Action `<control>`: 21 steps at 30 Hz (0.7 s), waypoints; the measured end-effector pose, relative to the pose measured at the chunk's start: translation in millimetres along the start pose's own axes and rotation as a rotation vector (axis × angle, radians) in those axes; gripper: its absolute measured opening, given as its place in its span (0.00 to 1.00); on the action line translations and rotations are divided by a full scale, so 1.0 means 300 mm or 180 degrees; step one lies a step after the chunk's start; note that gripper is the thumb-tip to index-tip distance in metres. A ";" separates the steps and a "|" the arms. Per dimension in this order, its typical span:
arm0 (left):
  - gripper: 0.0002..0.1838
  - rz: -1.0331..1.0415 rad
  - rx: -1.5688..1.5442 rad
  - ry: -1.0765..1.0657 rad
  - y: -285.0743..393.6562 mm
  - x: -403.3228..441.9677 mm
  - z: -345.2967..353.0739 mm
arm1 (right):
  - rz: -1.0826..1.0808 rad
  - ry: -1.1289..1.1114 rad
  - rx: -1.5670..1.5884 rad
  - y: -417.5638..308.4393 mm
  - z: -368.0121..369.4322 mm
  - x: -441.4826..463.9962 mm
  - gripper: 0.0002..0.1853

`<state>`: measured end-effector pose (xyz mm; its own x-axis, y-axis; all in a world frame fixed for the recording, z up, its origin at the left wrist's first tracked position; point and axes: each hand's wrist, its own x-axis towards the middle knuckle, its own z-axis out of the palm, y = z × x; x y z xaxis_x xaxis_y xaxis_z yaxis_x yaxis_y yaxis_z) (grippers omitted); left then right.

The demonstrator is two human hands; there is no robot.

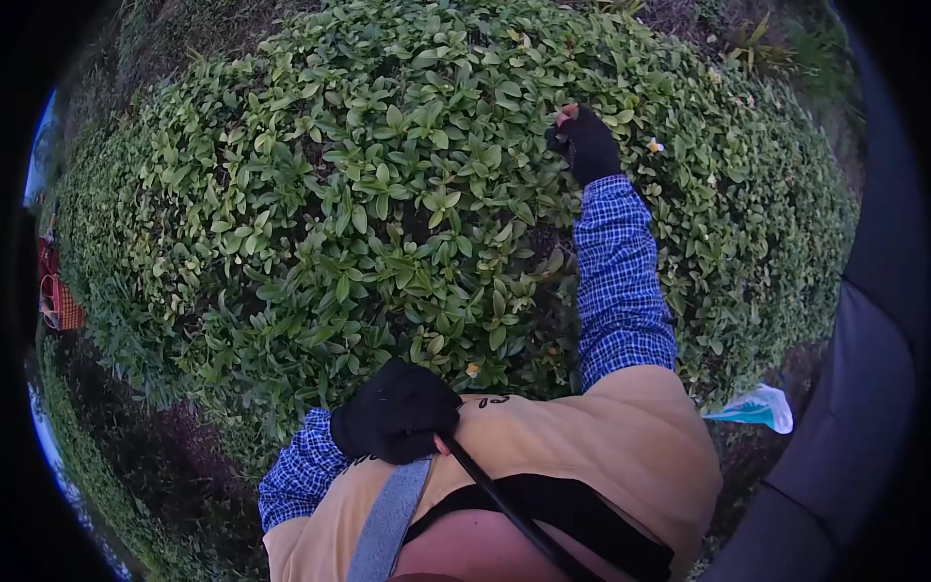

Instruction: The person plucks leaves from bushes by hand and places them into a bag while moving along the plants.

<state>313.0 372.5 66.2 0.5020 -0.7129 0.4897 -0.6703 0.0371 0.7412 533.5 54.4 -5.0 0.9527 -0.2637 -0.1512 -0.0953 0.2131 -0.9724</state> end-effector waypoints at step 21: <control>0.11 -0.0285 -0.0017 0.0251 -0.017 -0.087 0.007 | -0.1347 -0.0030 -0.4774 0.122 0.127 0.174 0.19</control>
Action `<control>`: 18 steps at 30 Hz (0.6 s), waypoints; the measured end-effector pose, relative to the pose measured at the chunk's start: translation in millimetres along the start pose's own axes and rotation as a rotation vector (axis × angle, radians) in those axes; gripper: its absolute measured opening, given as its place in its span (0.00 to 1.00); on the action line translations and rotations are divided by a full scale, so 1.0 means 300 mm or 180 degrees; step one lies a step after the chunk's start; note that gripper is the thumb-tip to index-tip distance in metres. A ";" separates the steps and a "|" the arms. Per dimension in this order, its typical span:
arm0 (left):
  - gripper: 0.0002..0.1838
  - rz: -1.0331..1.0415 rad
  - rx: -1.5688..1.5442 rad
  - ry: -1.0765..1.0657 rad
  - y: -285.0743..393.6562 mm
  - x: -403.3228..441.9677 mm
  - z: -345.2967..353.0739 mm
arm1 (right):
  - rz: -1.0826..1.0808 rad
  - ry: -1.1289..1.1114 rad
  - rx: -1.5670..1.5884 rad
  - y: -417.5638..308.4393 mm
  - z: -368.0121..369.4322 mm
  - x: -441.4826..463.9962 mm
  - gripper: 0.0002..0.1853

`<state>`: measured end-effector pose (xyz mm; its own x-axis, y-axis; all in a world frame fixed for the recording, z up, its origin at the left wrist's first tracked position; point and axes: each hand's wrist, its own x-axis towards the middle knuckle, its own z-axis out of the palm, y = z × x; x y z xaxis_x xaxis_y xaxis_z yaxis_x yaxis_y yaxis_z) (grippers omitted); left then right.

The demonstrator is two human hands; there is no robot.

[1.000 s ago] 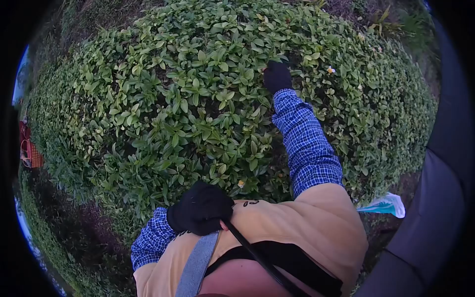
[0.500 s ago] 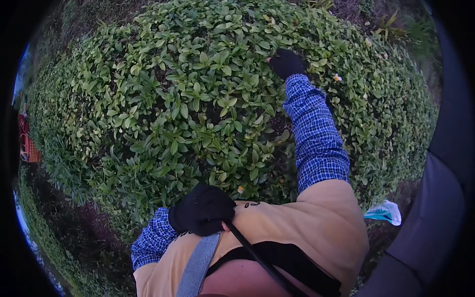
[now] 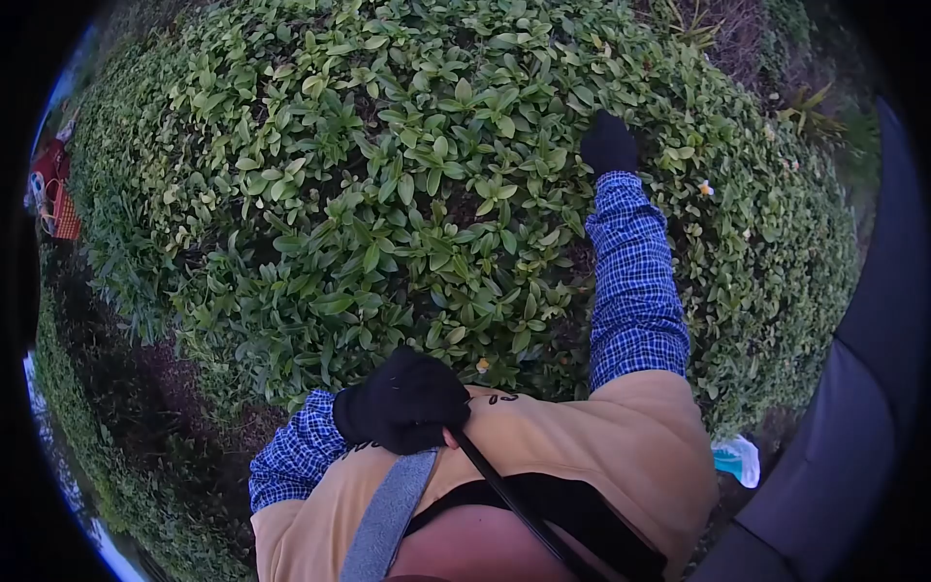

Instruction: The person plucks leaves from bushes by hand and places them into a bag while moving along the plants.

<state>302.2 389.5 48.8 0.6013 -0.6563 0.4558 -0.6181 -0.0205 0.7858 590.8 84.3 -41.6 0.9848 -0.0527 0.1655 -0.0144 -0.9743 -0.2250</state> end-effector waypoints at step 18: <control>0.10 -0.0059 -0.0134 0.0244 0.026 -0.051 -0.010 | -0.1006 -0.0837 -0.0858 -0.270 -0.102 0.226 0.20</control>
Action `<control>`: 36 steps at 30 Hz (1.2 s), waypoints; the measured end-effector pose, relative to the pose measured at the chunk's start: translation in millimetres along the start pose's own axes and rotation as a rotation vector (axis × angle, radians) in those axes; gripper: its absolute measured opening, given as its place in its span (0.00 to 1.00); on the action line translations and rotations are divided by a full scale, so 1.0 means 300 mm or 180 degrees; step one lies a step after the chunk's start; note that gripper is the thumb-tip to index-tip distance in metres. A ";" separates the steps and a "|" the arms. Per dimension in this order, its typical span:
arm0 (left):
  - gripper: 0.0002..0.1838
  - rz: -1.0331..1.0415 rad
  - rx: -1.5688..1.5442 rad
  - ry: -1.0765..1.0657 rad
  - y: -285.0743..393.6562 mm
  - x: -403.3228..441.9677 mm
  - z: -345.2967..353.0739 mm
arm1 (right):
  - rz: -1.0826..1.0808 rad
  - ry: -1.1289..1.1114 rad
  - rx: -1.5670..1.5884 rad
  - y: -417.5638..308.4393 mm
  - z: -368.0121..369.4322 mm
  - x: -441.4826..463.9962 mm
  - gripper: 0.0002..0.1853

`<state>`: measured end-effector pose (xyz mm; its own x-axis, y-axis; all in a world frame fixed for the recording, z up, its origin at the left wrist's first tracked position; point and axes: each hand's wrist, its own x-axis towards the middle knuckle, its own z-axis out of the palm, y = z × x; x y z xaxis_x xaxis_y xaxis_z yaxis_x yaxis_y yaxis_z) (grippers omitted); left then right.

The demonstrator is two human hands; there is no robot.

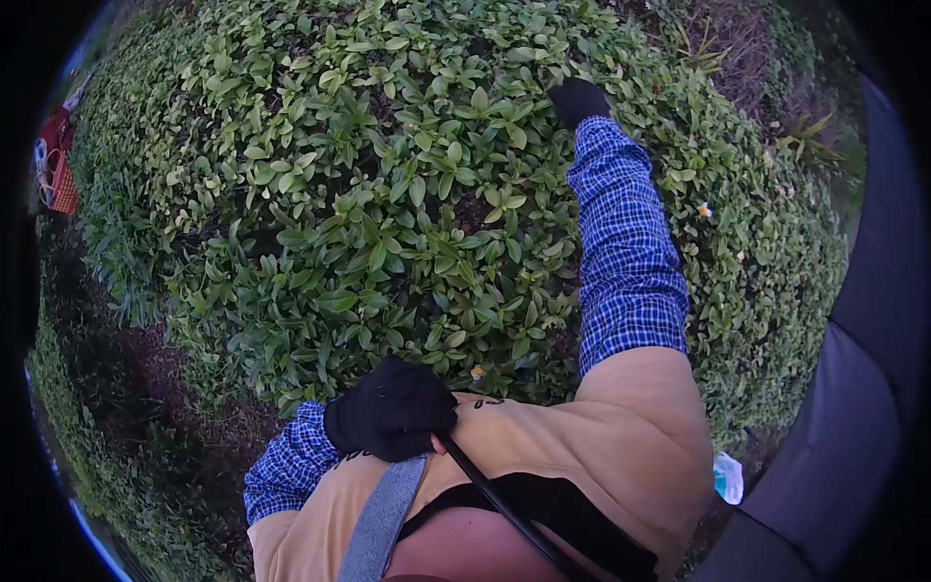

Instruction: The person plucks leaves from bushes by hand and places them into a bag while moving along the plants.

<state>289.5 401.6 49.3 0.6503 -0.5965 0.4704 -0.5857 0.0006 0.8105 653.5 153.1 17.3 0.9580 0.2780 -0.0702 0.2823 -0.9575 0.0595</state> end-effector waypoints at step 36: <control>0.13 0.0167 0.0345 0.0620 0.026 -0.151 -0.003 | -0.1017 0.0171 0.2318 -0.347 0.012 -0.136 0.13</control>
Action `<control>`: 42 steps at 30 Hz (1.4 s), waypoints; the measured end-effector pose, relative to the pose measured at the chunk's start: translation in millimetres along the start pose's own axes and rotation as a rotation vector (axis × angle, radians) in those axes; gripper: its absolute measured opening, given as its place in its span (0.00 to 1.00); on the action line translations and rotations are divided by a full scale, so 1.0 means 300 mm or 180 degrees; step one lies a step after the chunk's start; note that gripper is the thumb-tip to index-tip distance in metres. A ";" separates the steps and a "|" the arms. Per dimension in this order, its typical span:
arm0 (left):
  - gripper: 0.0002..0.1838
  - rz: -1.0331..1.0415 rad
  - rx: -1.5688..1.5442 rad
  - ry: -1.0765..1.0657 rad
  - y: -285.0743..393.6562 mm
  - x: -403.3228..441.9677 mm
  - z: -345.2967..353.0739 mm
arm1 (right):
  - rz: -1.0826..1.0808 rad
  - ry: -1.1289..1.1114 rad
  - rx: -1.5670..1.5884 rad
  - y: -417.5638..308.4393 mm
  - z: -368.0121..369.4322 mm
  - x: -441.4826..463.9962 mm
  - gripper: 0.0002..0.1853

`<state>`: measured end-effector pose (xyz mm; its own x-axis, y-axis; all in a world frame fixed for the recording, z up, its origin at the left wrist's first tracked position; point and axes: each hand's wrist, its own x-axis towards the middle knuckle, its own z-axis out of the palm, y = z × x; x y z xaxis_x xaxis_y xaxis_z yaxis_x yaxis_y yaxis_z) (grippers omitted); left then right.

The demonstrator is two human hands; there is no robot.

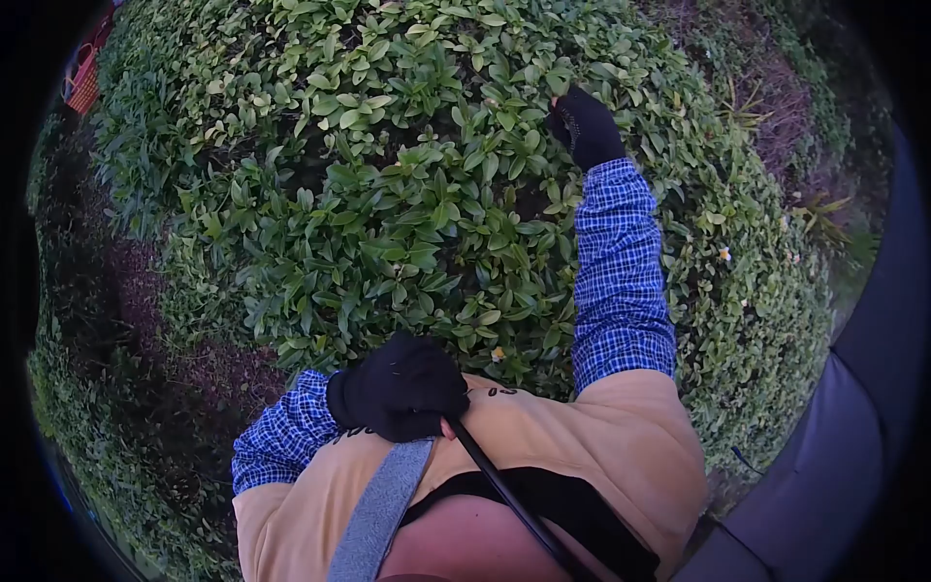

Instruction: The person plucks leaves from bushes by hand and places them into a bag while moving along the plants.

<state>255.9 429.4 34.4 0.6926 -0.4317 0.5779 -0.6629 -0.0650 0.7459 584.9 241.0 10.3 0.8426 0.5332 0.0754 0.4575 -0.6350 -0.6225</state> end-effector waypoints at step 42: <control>0.10 -0.0070 0.0173 0.0522 0.024 -0.107 -0.067 | -0.0991 -0.0576 -0.0745 -0.317 0.305 0.173 0.23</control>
<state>234.8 460.9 27.9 0.7414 -0.2774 0.6111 -0.6583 -0.1235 0.7426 559.0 380.3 2.0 0.6003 0.7957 0.0810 0.7518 -0.5268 -0.3966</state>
